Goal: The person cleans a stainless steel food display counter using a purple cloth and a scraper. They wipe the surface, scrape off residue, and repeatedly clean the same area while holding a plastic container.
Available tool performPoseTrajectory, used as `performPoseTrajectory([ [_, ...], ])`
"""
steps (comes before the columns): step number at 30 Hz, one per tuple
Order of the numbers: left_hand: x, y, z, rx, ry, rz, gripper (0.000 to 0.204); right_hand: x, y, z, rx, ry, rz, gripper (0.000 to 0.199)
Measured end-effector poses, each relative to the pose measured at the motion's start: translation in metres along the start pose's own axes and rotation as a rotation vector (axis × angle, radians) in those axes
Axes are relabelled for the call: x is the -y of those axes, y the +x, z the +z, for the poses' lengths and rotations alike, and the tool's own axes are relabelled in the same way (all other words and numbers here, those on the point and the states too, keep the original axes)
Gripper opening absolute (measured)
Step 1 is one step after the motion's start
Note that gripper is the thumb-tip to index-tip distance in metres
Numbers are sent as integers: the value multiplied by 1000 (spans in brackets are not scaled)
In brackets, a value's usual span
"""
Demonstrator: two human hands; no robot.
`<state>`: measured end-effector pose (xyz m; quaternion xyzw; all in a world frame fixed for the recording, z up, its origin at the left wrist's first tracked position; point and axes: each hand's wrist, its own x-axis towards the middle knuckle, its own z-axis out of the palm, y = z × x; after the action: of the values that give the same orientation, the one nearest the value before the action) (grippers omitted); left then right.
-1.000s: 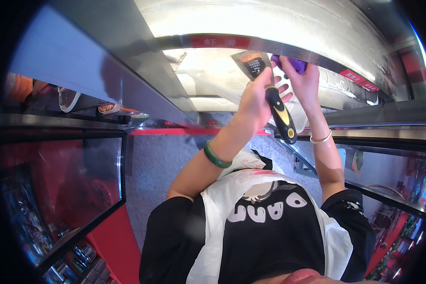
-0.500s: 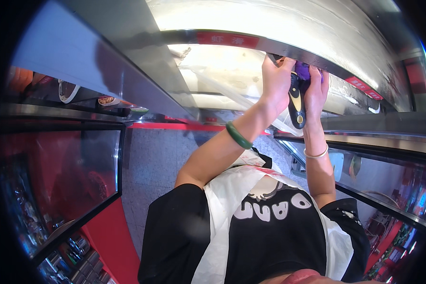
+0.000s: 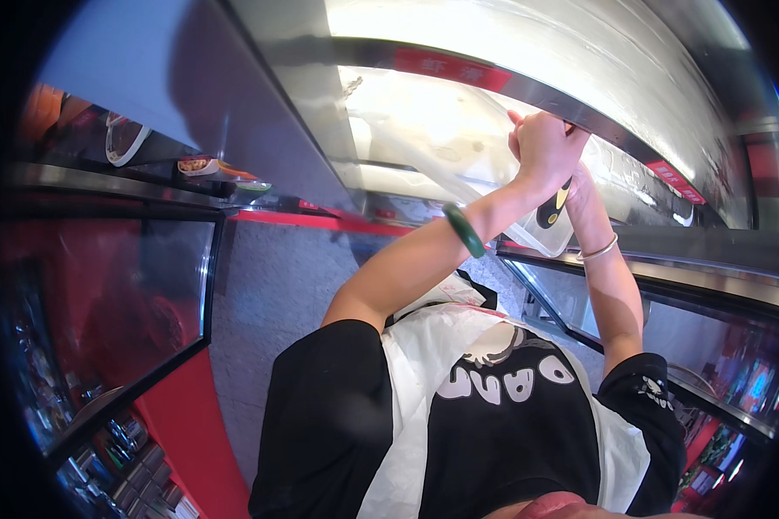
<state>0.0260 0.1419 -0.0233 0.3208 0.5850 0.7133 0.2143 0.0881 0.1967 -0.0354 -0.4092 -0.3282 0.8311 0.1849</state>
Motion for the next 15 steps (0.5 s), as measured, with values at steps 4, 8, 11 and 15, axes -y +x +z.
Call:
performPoseTrajectory([
  [4, 1, -3, 3, 49, 291, 125, 35, 0, 26, 7, 204, 209, 172, 25],
  [8, 4, -1, 5, 82, 259, 153, 33, 2, 49, 9, 412, 385, 357, 25],
  [11, 7, 4, 5, 155, 206, 204, 32, 9, 57, 6, 509, 421, 445, 26],
  [15, 10, 10, 0, 455, 498, 207, 36, 20, 56, -1, 569, 428, 522, 27],
])
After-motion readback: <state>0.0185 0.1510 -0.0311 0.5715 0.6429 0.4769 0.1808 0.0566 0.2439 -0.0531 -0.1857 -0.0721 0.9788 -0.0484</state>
